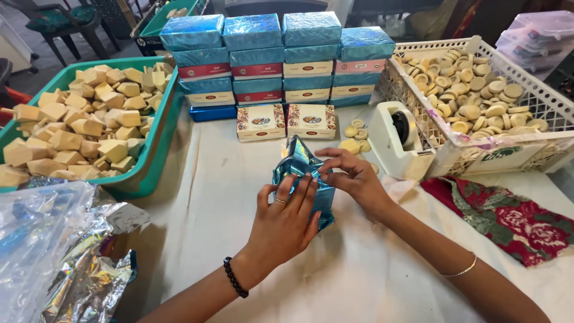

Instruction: The person wraps a small rectangular box in a sheet of shiny blue foil. They fold the foil around the box, tuck the edges, and then use a tape dispenser to secure the package with clear tape. The wrapped box is placed on the table.

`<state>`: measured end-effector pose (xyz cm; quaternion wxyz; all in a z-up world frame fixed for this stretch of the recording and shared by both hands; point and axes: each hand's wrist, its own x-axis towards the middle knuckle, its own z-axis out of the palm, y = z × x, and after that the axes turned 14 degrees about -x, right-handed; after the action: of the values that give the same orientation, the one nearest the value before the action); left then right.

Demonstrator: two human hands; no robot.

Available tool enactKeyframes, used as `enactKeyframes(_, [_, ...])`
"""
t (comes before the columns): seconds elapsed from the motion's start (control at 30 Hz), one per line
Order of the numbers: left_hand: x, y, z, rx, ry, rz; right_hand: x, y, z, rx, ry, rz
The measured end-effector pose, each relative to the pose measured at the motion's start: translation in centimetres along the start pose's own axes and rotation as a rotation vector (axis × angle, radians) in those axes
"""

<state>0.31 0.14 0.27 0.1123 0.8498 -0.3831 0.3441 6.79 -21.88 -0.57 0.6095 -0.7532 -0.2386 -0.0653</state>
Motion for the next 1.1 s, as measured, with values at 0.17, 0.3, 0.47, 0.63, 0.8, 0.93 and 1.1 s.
enactKeyframes(0.17, [-0.1,0.0,0.0,-0.050,0.005,-0.025,0.2,1.5,-0.4,0.052,0.001,0.161])
enactKeyframes(0.3, [-0.3,0.0,-0.5,-0.174,0.054,-0.091,0.1,1.8,-0.8,0.034,-0.058,0.268])
enactKeyframes(0.47, [-1.7,-2.6,1.1,-0.862,0.386,-0.533,0.1,0.8,-0.6,-0.001,-0.071,0.245])
enactKeyframes(0.63, [-2.1,-4.2,2.6,-1.557,0.236,-0.984,0.0,-0.3,-0.5,-0.044,-0.086,0.211])
enactKeyframes(0.8, [-2.4,-4.5,4.6,-1.833,0.220,-1.121,0.1,-1.2,-0.5,-0.049,-0.127,0.249])
enactKeyframes(0.93, [-1.6,-4.2,3.7,-1.836,0.223,-1.136,0.1,-1.5,-0.5,-0.028,-0.152,0.265])
enactKeyframes(1.1, [-1.2,-3.7,2.8,-1.811,0.167,-1.105,0.0,-1.7,-0.5,-0.056,-0.151,0.240])
